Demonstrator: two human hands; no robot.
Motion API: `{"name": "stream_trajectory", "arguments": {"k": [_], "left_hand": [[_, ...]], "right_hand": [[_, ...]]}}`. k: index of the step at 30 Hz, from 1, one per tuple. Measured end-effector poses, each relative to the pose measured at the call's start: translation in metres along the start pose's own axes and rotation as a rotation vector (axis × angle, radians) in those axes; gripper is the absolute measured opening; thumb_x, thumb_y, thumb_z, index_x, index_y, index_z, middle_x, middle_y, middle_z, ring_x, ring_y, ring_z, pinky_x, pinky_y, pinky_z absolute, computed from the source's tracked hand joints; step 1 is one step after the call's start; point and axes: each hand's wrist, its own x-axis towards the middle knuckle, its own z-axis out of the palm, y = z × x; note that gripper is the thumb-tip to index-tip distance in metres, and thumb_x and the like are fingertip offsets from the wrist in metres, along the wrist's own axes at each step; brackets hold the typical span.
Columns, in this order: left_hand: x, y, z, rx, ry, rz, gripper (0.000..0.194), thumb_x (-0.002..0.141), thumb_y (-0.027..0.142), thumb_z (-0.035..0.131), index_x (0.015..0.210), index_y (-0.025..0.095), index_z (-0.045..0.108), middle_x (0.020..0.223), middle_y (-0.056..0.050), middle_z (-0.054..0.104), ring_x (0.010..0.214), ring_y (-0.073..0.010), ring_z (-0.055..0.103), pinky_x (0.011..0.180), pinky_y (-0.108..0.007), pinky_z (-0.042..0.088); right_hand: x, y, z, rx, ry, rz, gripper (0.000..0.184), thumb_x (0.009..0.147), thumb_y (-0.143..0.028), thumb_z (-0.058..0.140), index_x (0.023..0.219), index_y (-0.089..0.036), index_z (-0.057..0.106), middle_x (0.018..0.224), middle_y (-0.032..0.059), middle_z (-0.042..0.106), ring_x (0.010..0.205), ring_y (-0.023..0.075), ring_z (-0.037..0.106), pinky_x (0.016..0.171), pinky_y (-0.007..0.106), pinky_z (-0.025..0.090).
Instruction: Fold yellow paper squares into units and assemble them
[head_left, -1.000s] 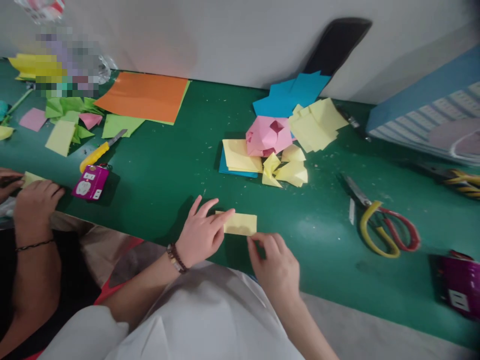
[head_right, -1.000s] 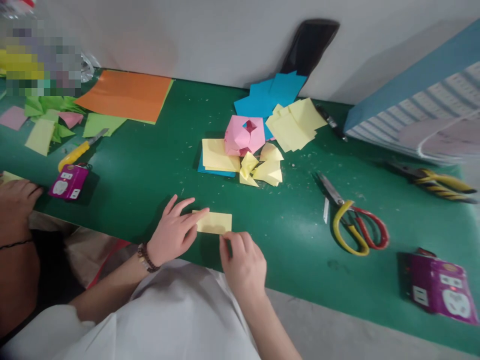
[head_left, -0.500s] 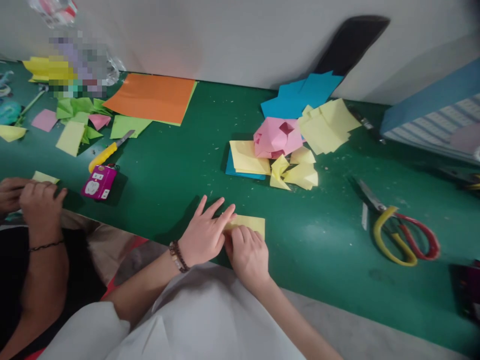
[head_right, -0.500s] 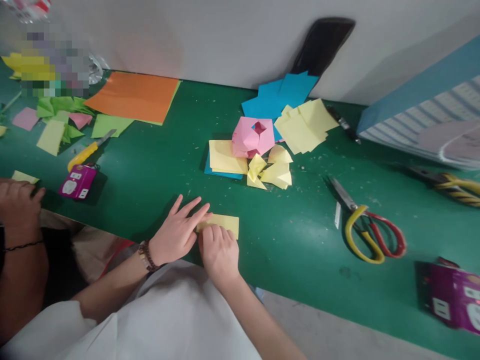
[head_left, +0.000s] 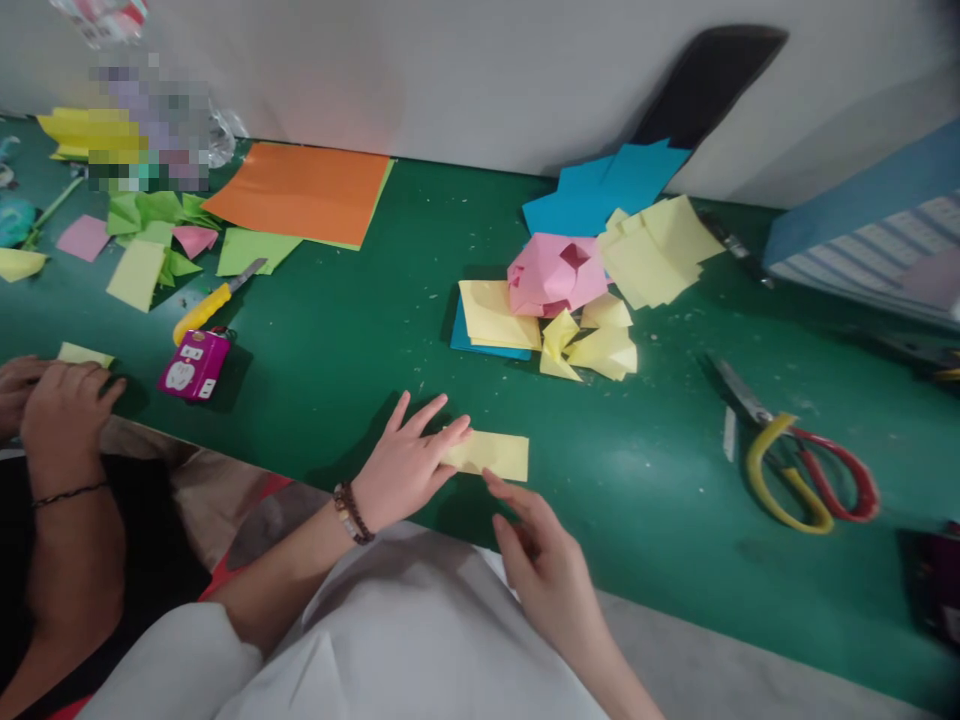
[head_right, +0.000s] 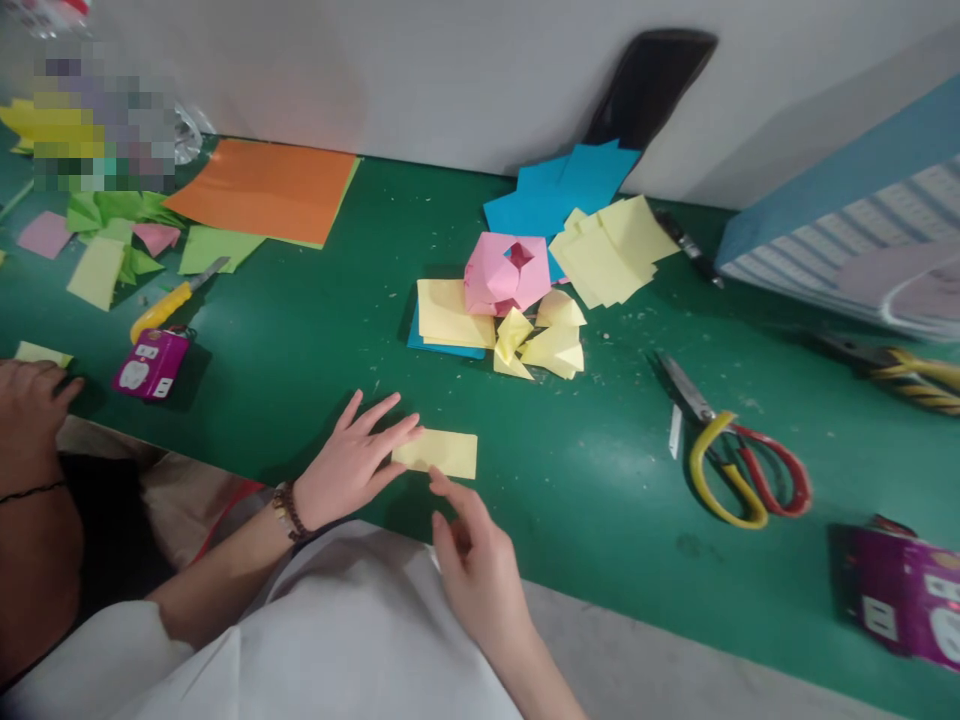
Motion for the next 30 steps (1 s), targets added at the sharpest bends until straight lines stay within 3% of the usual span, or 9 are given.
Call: {"name": "stream_trajectory", "arguments": {"k": [3,5,12,15,20,23,26,30], "left_hand": [[0.0,0.0,0.002,-0.001,0.016,0.0,0.046,0.095,0.022,0.05,0.139,0.019,0.04,0.124,-0.005,0.066,0.144,-0.0233,0.028,0.118,-0.06,0.013],[0.0,-0.001,0.002,0.001,0.018,0.008,0.045,0.094,0.021,0.051,0.138,0.019,0.041,0.125,-0.005,0.066,0.144,-0.0238,0.028,0.118,-0.061,0.013],[0.0,0.0,0.001,0.002,0.018,0.017,0.042,0.093,0.019,0.054,0.134,0.023,0.048,0.117,-0.003,0.069,0.144,-0.0235,0.028,0.117,-0.061,0.016],[0.001,0.003,0.0,-0.014,0.034,0.038,0.042,0.092,0.014,0.051,0.133,0.023,0.049,0.119,-0.003,0.068,0.143,-0.0227,0.03,0.117,-0.059,0.018],[0.008,0.007,-0.002,-0.02,0.023,0.113,0.049,0.09,0.005,0.042,0.134,0.026,0.047,0.124,-0.003,0.062,0.136,-0.0205,0.039,0.117,-0.053,0.023],[0.014,0.01,-0.002,0.025,0.011,0.144,0.057,0.088,0.001,0.038,0.139,0.028,0.043,0.124,-0.005,0.057,0.128,-0.0199,0.046,0.116,-0.051,0.026],[0.019,0.016,-0.002,0.069,0.02,0.148,0.064,0.085,-0.002,0.038,0.142,0.027,0.038,0.134,-0.008,0.049,0.123,-0.021,0.048,0.113,-0.049,0.031],[0.027,0.023,-0.003,0.095,-0.021,0.138,0.063,0.082,-0.003,0.039,0.139,0.023,0.042,0.133,-0.007,0.052,0.115,-0.0239,0.047,0.099,-0.042,0.043]], "right_hand": [[-0.001,0.001,0.005,0.058,-0.103,0.014,0.029,0.093,-0.029,0.041,0.121,-0.023,0.05,0.136,0.0139,0.056,0.047,0.007,0.051,0.058,0.029,0.054],[-0.002,0.002,0.007,0.067,-0.088,0.043,0.031,0.093,-0.029,0.042,0.122,-0.023,0.049,0.137,0.0147,0.055,0.048,0.0069,0.051,0.058,0.029,0.054],[-0.013,0.016,-0.022,0.158,0.145,0.218,0.032,0.09,-0.038,0.05,0.118,-0.022,0.054,0.133,0.0159,0.058,0.038,0.0043,0.043,0.034,0.024,0.042],[-0.011,0.022,-0.037,0.14,0.227,0.251,0.034,0.088,-0.043,0.053,0.113,-0.02,0.059,0.111,0.0136,0.07,0.036,0.0054,0.043,0.033,0.024,0.04],[0.013,0.02,-0.042,-0.097,0.242,0.13,0.039,0.082,-0.047,0.06,0.109,-0.021,0.064,0.085,0.0053,0.071,0.043,0.0088,0.047,0.041,0.025,0.042],[0.027,0.016,-0.033,-0.22,0.227,0.008,0.027,0.084,-0.045,0.057,0.091,-0.021,0.068,0.07,0.0018,0.065,0.047,0.0106,0.049,0.046,0.026,0.042],[0.031,0.014,-0.028,-0.249,0.257,-0.088,0.023,0.086,-0.04,0.054,0.079,-0.021,0.065,0.068,0.0013,0.061,0.05,0.0109,0.051,0.049,0.025,0.043],[0.029,0.017,-0.033,-0.272,0.368,-0.114,0.02,0.086,-0.037,0.056,0.096,-0.021,0.063,0.074,0.0008,0.061,0.051,0.0105,0.05,0.05,0.025,0.045]]}}
